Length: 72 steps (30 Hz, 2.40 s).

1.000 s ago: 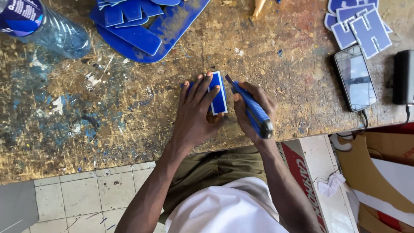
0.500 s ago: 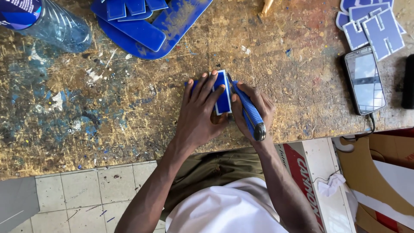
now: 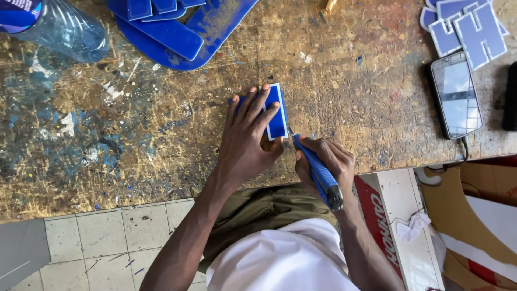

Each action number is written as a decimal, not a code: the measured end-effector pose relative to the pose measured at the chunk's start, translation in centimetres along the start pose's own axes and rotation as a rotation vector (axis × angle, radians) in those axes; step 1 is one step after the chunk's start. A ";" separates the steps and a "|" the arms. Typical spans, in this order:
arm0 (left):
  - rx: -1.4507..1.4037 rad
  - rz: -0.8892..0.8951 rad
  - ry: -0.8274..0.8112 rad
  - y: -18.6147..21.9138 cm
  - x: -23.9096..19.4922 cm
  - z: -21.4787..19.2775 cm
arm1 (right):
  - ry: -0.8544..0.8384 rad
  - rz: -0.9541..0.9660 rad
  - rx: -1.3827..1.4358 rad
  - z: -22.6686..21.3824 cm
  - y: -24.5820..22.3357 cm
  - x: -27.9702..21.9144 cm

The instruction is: Trimming excess material from the edges of blue plastic letters using a utility knife on a workbench.

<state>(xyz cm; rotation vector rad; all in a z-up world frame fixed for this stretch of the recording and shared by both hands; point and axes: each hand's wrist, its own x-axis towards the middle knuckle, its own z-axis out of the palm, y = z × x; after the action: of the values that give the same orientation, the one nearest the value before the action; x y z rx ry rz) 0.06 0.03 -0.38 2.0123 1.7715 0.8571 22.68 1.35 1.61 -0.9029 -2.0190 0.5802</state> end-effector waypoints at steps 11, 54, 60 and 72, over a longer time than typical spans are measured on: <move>-0.167 -0.019 0.045 -1.4 -0.5 -0.1 | 0.287 0.332 0.287 2.3 2.8 -3.5; -0.036 -0.064 0.284 -4.9 -1.4 -2.4 | 0.061 0.551 0.982 0.5 3.1 -2.4; -0.006 -0.053 0.236 -3.2 -1.8 -3.5 | -0.122 0.445 0.604 1.8 -1.5 1.5; -0.057 0.028 0.068 -0.7 -4.3 -3.6 | -0.135 0.281 0.342 3.2 -1.0 5.6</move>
<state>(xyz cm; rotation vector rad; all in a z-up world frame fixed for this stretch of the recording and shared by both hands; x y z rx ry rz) -2.95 -4.56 0.94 1.9983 1.7376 0.9851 17.44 4.78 3.28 -0.9600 -1.8415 1.1314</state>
